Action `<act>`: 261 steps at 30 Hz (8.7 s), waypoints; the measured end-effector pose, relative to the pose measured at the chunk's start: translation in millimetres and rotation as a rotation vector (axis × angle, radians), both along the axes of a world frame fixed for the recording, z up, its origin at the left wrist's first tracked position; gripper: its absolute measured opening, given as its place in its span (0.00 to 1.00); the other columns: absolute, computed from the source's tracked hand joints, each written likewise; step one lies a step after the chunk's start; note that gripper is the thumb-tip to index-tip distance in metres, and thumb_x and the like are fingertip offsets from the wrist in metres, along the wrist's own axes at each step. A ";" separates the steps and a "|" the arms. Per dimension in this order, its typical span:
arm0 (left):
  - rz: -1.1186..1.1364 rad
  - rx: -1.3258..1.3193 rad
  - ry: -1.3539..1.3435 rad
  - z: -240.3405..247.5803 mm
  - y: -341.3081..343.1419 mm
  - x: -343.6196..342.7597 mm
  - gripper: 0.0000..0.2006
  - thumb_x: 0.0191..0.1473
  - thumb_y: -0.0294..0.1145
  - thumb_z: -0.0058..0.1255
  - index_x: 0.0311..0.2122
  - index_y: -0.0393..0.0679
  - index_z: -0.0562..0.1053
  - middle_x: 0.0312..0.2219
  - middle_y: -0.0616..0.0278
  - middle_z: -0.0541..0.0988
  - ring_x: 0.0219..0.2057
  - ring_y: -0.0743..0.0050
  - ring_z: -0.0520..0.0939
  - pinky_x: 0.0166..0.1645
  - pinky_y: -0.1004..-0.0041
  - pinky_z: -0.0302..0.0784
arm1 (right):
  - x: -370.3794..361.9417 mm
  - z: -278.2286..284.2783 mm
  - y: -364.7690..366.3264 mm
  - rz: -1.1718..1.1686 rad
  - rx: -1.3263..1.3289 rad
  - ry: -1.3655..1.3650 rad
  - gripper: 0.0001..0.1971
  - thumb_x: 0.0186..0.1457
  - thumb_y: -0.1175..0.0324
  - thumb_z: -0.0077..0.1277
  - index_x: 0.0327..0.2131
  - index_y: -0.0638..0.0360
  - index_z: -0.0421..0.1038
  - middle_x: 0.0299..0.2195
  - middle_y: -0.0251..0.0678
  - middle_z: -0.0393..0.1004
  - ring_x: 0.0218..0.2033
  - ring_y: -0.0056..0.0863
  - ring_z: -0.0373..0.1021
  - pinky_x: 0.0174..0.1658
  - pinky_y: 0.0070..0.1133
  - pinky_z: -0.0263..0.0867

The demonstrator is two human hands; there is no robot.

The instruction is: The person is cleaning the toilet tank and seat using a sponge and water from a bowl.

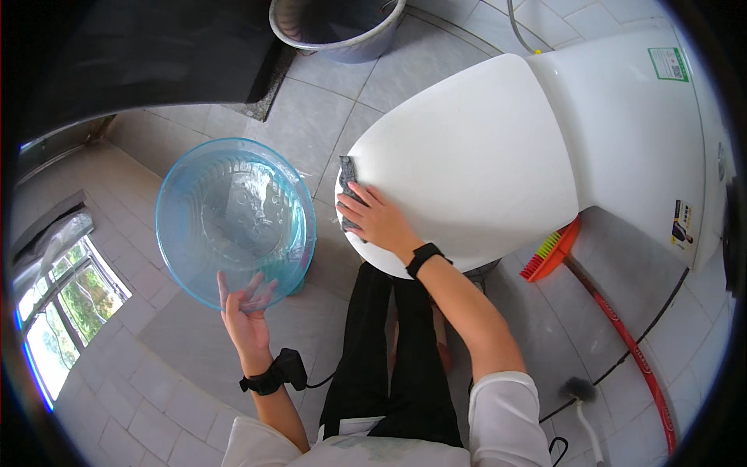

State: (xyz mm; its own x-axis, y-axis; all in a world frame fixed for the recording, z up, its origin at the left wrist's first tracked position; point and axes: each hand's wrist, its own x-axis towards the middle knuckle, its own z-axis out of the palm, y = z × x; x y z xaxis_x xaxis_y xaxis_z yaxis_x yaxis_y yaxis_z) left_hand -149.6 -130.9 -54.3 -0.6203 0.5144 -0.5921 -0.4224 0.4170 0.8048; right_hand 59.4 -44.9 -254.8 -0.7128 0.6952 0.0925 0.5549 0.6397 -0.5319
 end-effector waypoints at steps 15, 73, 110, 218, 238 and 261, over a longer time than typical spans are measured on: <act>-0.005 -0.012 -0.015 -12.3 5.6 -6.4 0.36 0.43 0.22 0.33 0.59 0.38 0.37 0.30 0.52 0.68 0.44 0.42 0.70 0.42 0.53 0.74 | 196.3 7.9 184.1 -0.644 0.376 -0.131 0.18 0.49 0.61 0.49 0.43 0.55 0.66 0.47 0.34 0.64 0.52 0.45 0.54 0.53 0.32 0.52; -0.183 -0.031 0.030 1.6 41.2 41.7 0.36 0.43 0.22 0.35 0.59 0.39 0.38 0.36 0.45 0.69 0.42 0.44 0.72 0.41 0.54 0.75 | 140.8 -0.7 -147.2 -0.031 -0.037 -0.317 0.22 0.49 0.68 0.40 0.50 0.40 0.58 0.54 0.21 0.53 0.56 0.27 0.49 0.55 0.26 0.52; -0.228 -0.055 0.038 6.8 72.2 86.6 0.36 0.42 0.21 0.34 0.59 0.40 0.39 0.33 0.44 0.69 0.43 0.46 0.72 0.40 0.54 0.75 | 272.6 18.0 156.3 -0.829 -0.222 0.205 0.25 0.49 0.52 0.47 0.48 0.55 0.63 0.45 0.47 0.60 0.45 0.42 0.61 0.48 0.26 0.58; -0.035 0.025 0.034 -4.7 30.7 76.9 0.37 0.42 0.21 0.35 0.59 0.40 0.38 0.34 0.50 0.67 0.44 0.44 0.70 0.42 0.53 0.74 | 116.6 -24.7 14.7 -0.175 0.136 -0.039 0.19 0.50 0.68 0.40 0.47 0.55 0.63 0.50 0.32 0.61 0.52 0.33 0.57 0.52 0.32 0.54; -0.094 0.021 -0.018 -8.0 29.4 89.5 0.37 0.42 0.21 0.35 0.59 0.39 0.37 0.37 0.43 0.67 0.44 0.44 0.71 0.42 0.55 0.75 | 81.1 -14.5 -41.8 -0.059 0.170 -0.159 0.21 0.51 0.66 0.36 0.50 0.59 0.60 0.54 0.35 0.56 0.54 0.34 0.54 0.53 0.32 0.53; -0.176 -0.011 -0.065 -13.2 42.6 103.5 0.37 0.42 0.21 0.35 0.59 0.41 0.38 0.37 0.38 0.69 0.42 0.40 0.73 0.38 0.63 0.76 | 288.2 -15.1 -33.5 -1.065 0.256 -0.369 0.20 0.53 0.66 0.38 0.51 0.54 0.59 0.53 0.38 0.57 0.55 0.40 0.53 0.53 0.38 0.51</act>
State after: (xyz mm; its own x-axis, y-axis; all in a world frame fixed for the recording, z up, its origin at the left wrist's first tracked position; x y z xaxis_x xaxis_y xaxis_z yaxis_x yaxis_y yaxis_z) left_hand -46.0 -88.3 -67.5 -0.4814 0.6051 -0.6341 -0.3934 0.4973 0.7732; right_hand 347.7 -78.4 -269.8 0.2102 0.9513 0.2253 0.9726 -0.1800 -0.1475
